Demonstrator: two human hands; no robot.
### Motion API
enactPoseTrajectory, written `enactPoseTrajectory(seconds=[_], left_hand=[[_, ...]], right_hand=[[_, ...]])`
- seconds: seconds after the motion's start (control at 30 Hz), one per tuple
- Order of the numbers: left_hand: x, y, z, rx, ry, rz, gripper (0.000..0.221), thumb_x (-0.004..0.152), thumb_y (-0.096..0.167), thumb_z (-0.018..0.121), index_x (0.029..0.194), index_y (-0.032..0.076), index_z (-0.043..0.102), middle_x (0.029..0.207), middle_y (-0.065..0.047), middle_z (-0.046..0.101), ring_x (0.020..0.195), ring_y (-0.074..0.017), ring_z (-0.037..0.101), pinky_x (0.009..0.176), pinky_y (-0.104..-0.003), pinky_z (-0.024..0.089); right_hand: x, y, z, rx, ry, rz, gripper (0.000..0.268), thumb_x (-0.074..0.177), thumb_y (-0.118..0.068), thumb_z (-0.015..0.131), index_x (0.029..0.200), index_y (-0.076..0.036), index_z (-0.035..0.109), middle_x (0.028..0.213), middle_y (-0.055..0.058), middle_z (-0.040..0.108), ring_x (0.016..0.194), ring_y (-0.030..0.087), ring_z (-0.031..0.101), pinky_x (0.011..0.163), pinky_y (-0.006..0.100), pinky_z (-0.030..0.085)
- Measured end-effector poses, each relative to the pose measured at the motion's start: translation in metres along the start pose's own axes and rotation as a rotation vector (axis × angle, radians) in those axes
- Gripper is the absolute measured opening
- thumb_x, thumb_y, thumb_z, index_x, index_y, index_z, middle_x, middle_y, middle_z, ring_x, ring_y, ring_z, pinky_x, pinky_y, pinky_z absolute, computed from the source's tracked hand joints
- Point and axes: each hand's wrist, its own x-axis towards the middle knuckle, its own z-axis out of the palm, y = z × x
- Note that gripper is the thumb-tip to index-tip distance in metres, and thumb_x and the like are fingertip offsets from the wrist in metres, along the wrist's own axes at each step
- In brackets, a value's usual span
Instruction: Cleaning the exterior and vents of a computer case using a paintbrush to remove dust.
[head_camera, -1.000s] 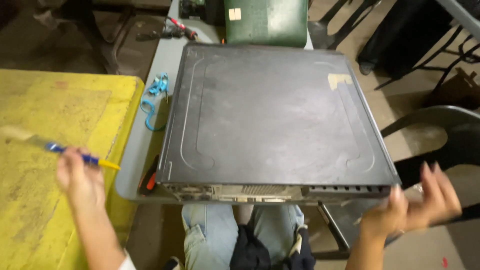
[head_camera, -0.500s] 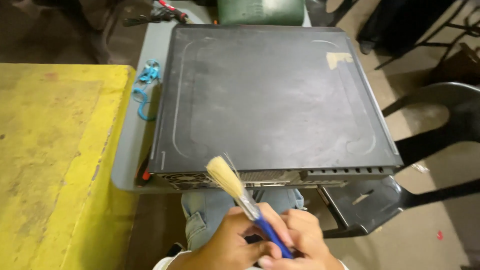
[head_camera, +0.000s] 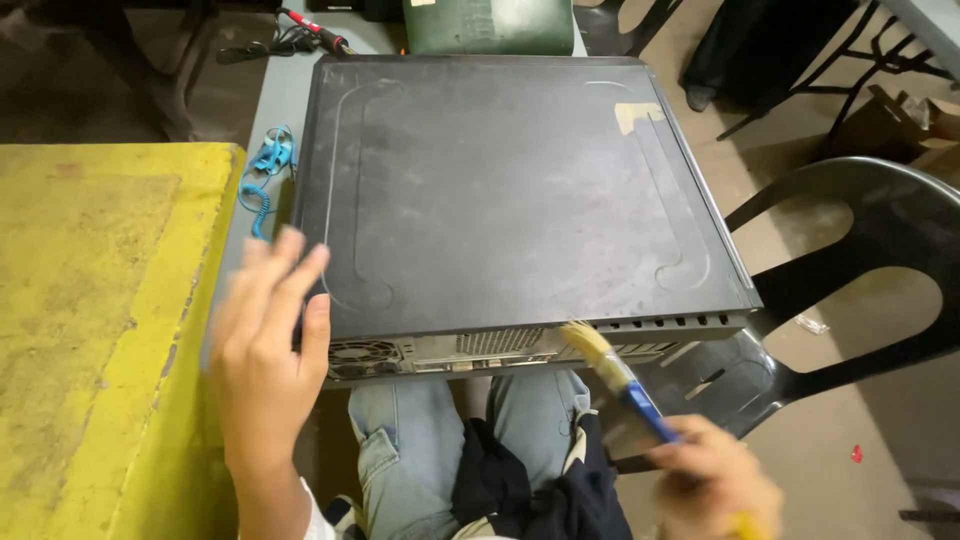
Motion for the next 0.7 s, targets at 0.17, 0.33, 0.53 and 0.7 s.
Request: enactPoseTrajectory(seconds=[0.17,0.33,0.53,0.7], left_hand=[[-0.008,-0.014,0.018,-0.378,0.013,-0.040,0.042,0.109,0.015,0.035,0.122,-0.004,0.070,0.132,-0.022,0.067,0.142,-0.0492,0.052,0.119,-0.052,0.045],[-0.020,-0.024,0.054,-0.666,0.274,-0.044,0.037,0.106,0.015,0.043,0.095,-0.008,0.069,0.102,-0.023,0.072,0.121,-0.0472,0.067,0.124,-0.061,0.045],[-0.027,-0.031,0.058,-0.743,0.330,-0.107,0.017,0.097,0.002,0.049,0.095,-0.003,0.065,0.095,-0.018,0.068,0.097,-0.0311,0.066,0.129,-0.058,0.046],[-0.031,-0.032,0.063,-0.718,0.358,-0.103,0.021,0.088,-0.001,0.043,0.092,-0.004,0.063,0.090,-0.019,0.066,0.094,-0.0338,0.065,0.127,-0.061,0.048]], right_hand=[[-0.030,0.085,-0.144,-0.009,-0.642,0.212,0.042,0.090,-0.043,0.052,0.117,-0.019,0.073,0.132,0.012,0.070,0.117,0.027,0.079,0.108,0.043,0.059],[0.008,-0.025,-0.043,-0.305,-0.462,1.444,0.034,0.064,0.006,0.085,0.096,0.001,0.096,0.103,0.019,0.086,0.095,0.030,0.081,0.095,0.038,0.056],[0.020,0.004,0.005,-0.162,0.222,-0.191,0.060,0.109,-0.041,0.034,0.064,-0.015,0.062,0.061,-0.001,0.064,0.060,0.013,0.069,0.047,0.017,0.040],[0.031,-0.063,-0.001,-0.401,0.410,0.286,0.046,0.118,-0.008,0.038,0.075,-0.004,0.051,0.079,0.007,0.037,0.065,0.014,0.039,0.071,0.030,0.035]])
